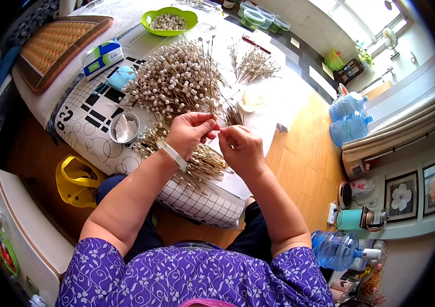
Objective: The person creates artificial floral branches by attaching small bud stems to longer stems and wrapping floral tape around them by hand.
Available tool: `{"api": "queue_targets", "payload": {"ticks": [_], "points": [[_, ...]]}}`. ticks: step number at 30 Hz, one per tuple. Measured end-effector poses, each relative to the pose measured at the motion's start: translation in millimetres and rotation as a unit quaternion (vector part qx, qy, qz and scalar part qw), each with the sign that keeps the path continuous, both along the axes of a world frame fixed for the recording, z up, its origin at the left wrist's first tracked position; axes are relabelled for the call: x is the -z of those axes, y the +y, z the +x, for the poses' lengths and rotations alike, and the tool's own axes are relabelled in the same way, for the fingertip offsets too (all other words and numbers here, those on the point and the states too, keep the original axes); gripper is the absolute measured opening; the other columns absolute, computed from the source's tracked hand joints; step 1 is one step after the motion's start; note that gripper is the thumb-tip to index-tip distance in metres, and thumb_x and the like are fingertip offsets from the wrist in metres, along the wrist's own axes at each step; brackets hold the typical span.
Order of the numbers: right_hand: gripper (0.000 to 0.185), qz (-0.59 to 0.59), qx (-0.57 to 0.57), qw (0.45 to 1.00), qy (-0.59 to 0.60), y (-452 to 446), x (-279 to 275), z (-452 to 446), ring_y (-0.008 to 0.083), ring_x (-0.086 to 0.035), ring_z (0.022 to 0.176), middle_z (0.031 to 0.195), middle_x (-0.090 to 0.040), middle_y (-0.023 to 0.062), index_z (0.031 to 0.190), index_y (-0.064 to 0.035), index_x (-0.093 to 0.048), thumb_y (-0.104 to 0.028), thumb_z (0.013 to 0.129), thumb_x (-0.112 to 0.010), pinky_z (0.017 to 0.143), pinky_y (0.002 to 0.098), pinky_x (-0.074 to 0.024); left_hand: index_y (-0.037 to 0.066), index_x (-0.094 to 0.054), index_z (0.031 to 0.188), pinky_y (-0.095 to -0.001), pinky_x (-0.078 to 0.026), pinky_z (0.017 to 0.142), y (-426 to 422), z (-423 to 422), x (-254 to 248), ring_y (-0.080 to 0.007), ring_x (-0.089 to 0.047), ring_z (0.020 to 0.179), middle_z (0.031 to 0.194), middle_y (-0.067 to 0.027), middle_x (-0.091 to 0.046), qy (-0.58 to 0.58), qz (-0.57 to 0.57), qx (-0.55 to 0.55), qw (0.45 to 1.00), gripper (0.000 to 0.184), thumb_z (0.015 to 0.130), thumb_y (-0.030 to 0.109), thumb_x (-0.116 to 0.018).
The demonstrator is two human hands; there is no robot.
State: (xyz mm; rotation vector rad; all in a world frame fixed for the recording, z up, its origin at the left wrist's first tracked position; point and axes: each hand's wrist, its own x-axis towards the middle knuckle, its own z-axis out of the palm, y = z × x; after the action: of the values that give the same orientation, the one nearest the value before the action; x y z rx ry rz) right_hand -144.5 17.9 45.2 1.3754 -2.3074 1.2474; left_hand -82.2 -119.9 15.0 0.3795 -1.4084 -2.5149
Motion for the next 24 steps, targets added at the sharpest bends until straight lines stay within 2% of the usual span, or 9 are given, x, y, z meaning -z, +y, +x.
{"api": "queue_targets", "payload": {"ticks": [12,16,19,21,22,23,24], "points": [[0.006,0.037,-0.022,0.992,0.116,-4,10,5,0.0253,-0.055,0.054,0.063,-0.053,0.0072,0.072,-0.0079,-0.052,-0.008,0.075,-0.058,0.047,0.0344,-0.0445,0.002,-0.061,0.09,-0.0165,-0.039,0.048,2,-2,4,-0.0058,-0.055,0.059,0.079,-0.0062,-0.064,0.015,0.002,-0.029,0.999,0.011,0.083,0.01,-0.058],[0.006,0.042,-0.013,0.991,0.125,-3,8,7,0.0257,-0.055,0.054,0.064,-0.054,0.0077,0.074,-0.0079,-0.054,-0.01,0.076,-0.058,0.047,0.0345,-0.045,0.003,-0.06,0.09,-0.0156,-0.04,0.048,0,-1,1,-0.005,-0.054,0.057,0.077,-0.0053,-0.063,0.005,0.004,-0.02,1.0,0.01,0.083,0.01,-0.058],[0.008,0.035,-0.014,0.996,0.085,-1,5,9,0.0238,-0.054,0.052,0.063,-0.055,0.0077,0.076,-0.0073,-0.055,-0.013,0.076,-0.061,0.047,0.0329,-0.0444,0.002,-0.06,0.09,-0.0148,-0.041,0.048,-3,0,-3,-0.0039,-0.052,0.055,0.074,-0.0045,-0.063,0.0,0.009,0.003,1.0,0.01,0.083,0.009,-0.058],[0.015,-0.004,-0.062,0.998,0.016,5,5,1,0.0095,-0.049,0.047,0.055,-0.051,0.0031,0.081,-0.0028,-0.059,-0.015,0.075,-0.066,0.042,0.0237,-0.0387,0.001,-0.06,0.089,-0.0141,-0.041,0.048,-5,3,-7,-0.0026,-0.05,0.053,0.072,-0.0037,-0.061,-0.002,0.018,0.041,0.999,0.01,0.084,0.008,-0.056],[0.018,-0.013,-0.058,0.995,-0.079,8,7,-6,0.0041,-0.045,0.049,0.059,-0.053,-0.0013,0.085,-0.0013,-0.059,-0.017,0.078,-0.065,0.043,0.0197,-0.0369,0.001,-0.06,0.089,-0.0141,-0.041,0.048,-5,5,-8,-0.0026,-0.05,0.053,0.072,-0.0037,-0.061,-0.003,0.019,0.043,0.999,0.01,0.084,0.008,-0.056],[0.018,-0.07,-0.069,0.966,-0.24,10,7,-15,0.0036,-0.045,0.05,0.062,-0.054,-0.0015,0.088,-0.0008,-0.059,-0.016,0.08,-0.063,0.044,0.019,-0.0373,0.0,-0.06,0.09,-0.0139,-0.041,0.048,-4,5,-9,-0.0025,-0.05,0.053,0.072,-0.0035,-0.061,-0.005,0.004,0.064,0.998,0.01,0.084,0.008,-0.055],[0.018,-0.126,-0.077,0.907,-0.394,9,8,-23,0.0031,-0.046,0.051,0.066,-0.056,-0.0016,0.091,-0.0004,-0.059,-0.016,0.082,-0.061,0.045,0.0183,-0.0376,0.0,-0.06,0.09,-0.0138,-0.04,0.048,-2,6,-9,-0.0023,-0.05,0.053,0.071,-0.0034,-0.061,-0.008,-0.01,0.085,0.996,0.011,0.084,0.007,-0.054]]}}
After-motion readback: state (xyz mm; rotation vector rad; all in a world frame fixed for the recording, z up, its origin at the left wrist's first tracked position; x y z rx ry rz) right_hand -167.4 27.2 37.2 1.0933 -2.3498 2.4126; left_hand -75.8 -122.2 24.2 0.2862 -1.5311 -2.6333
